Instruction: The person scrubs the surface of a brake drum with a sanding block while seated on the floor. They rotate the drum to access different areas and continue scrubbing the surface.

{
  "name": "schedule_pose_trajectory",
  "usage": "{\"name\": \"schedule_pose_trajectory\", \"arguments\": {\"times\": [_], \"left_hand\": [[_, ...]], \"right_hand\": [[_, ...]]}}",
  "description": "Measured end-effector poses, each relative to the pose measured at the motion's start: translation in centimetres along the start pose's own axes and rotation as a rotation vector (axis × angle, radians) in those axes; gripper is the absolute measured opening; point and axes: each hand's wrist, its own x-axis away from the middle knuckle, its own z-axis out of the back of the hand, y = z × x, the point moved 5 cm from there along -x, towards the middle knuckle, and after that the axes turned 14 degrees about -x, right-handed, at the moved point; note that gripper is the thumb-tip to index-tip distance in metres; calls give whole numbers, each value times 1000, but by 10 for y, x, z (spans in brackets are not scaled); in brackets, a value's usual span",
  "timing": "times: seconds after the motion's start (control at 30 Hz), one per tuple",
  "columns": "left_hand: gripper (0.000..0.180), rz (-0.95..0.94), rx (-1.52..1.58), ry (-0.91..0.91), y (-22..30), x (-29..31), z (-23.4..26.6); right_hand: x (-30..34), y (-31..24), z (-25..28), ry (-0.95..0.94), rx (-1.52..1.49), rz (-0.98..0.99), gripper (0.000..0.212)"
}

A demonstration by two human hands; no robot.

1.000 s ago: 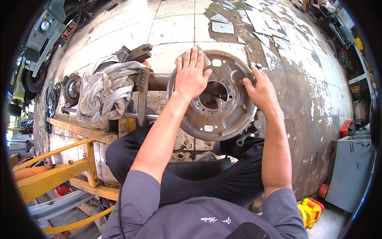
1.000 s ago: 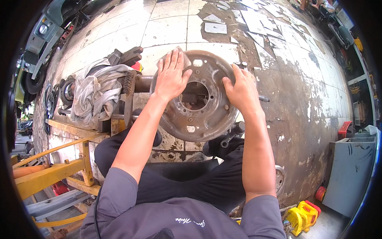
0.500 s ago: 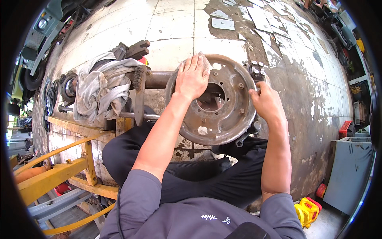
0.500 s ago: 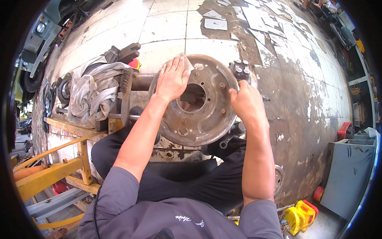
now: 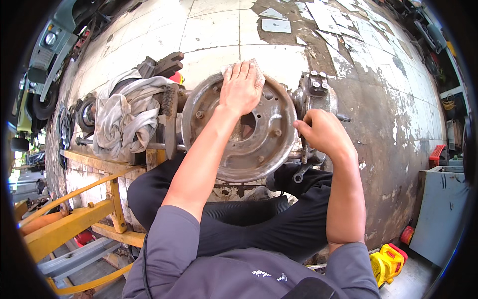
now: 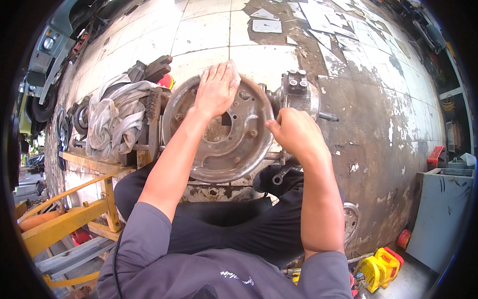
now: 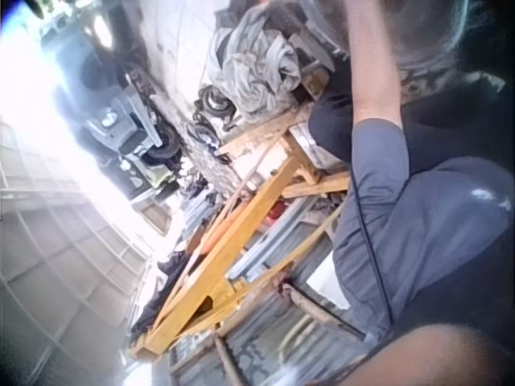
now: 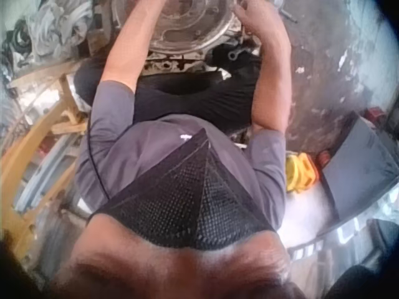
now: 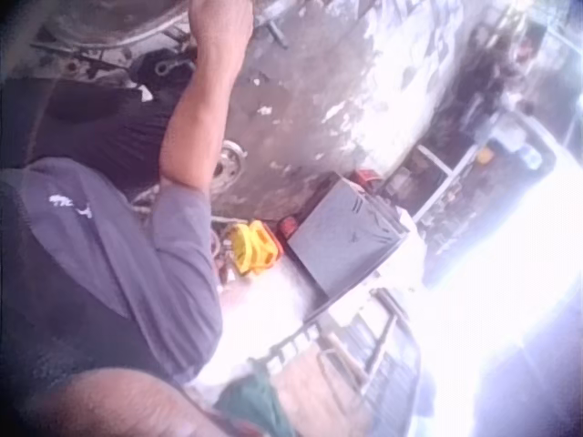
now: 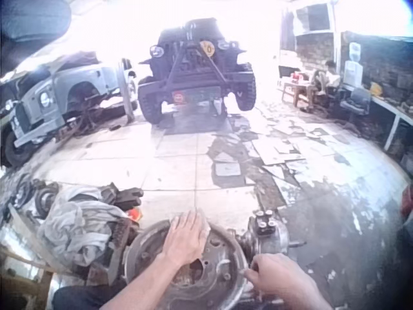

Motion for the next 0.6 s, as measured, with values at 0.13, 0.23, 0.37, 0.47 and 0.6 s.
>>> {"name": "schedule_pose_trajectory", "arguments": {"times": [0.13,0.23,0.37,0.47,0.6], "left_hand": [[62,-117,-17,10,40,20,-7],[62,-154,51,-12,32,22,-7],[65,111,-108,-70,15,3,-7],[63,-172,105,24,54,31,-15],[58,-9,150,102,27,21,-5]], "right_hand": [[-13,-3,-1,81,-28,60,36],[-14,-6,1,91,5,86,36],[-19,-5,-2,63,-13,66,36],[-26,-12,-1,78,-19,97,36],[-34,-8,-5,71,-22,77,37]]}}
